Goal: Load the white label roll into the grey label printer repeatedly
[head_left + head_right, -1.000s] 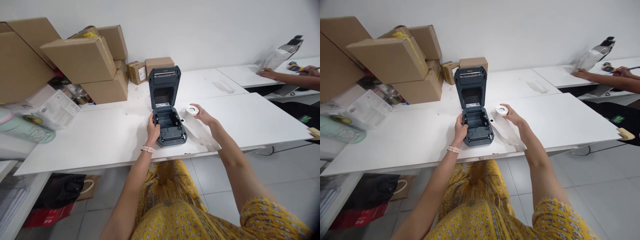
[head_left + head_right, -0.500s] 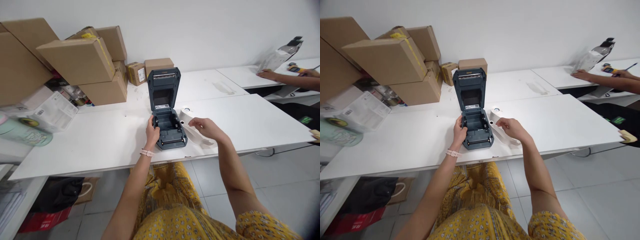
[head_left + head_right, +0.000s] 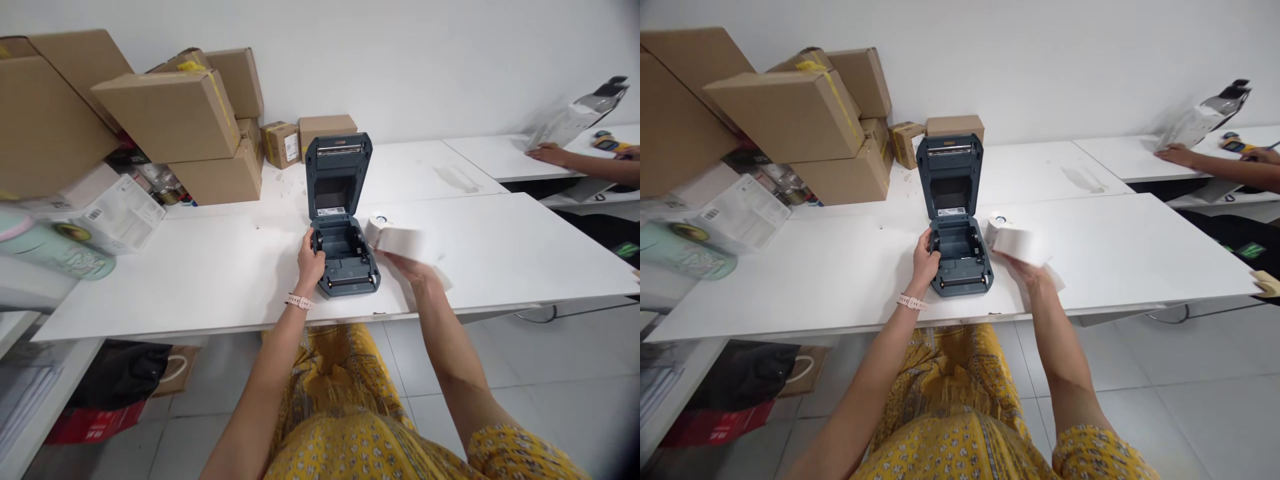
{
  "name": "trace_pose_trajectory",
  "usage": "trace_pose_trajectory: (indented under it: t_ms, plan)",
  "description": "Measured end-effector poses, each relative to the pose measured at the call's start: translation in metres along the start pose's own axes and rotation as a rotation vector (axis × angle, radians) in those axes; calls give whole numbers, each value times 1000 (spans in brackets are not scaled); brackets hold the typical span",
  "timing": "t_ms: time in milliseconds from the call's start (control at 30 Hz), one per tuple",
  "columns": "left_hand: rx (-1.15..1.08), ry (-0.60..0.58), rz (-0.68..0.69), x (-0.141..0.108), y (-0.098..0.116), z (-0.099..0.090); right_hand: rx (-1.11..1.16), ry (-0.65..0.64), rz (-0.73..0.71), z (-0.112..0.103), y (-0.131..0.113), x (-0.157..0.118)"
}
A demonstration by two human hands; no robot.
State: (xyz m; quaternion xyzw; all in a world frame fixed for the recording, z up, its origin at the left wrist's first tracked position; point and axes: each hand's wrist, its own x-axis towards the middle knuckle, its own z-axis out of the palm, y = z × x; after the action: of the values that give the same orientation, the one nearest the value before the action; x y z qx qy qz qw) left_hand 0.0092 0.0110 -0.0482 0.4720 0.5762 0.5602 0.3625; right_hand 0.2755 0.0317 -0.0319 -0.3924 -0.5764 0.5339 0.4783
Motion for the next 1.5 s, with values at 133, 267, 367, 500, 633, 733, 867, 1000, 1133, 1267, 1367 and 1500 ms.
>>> trace_pose_trajectory:
  t_ms: [133,267,367,500,633,733,867,1000,1133,1267,1367,1500]
  plan:
    - [-29,-1,8,1,-2,0,200,25,-223,1,-44,0]
    - [-57,3,15,3,-4,0,-465,-412,-306,39,-72,25]
    - [-80,12,20,3,-3,1,-997,-641,-362,70,-69,52]
    - [-112,30,16,1,0,2,-1383,-727,-297,91,-54,71]
    - [-172,31,2,-2,3,3,-1457,-721,-284,92,-47,69]
    - [-214,26,-43,-3,3,4,-1441,-750,-305,89,-48,67]
    - [-246,6,-136,-2,3,4,-1462,-725,-347,87,-46,64]
    - [-240,-7,-166,-2,4,3,-1499,-590,-437,91,-39,48]
    - [-206,-12,-130,-1,1,2,-1489,-323,-453,97,-34,17]
    - [-187,-12,-111,-1,0,3,-1450,-229,-399,99,-36,-12]
    - [-185,-2,-109,-2,2,3,-1369,-241,-412,98,-38,-25]
    - [-179,-10,-113,-3,3,4,-1307,-248,-457,97,-39,-32]
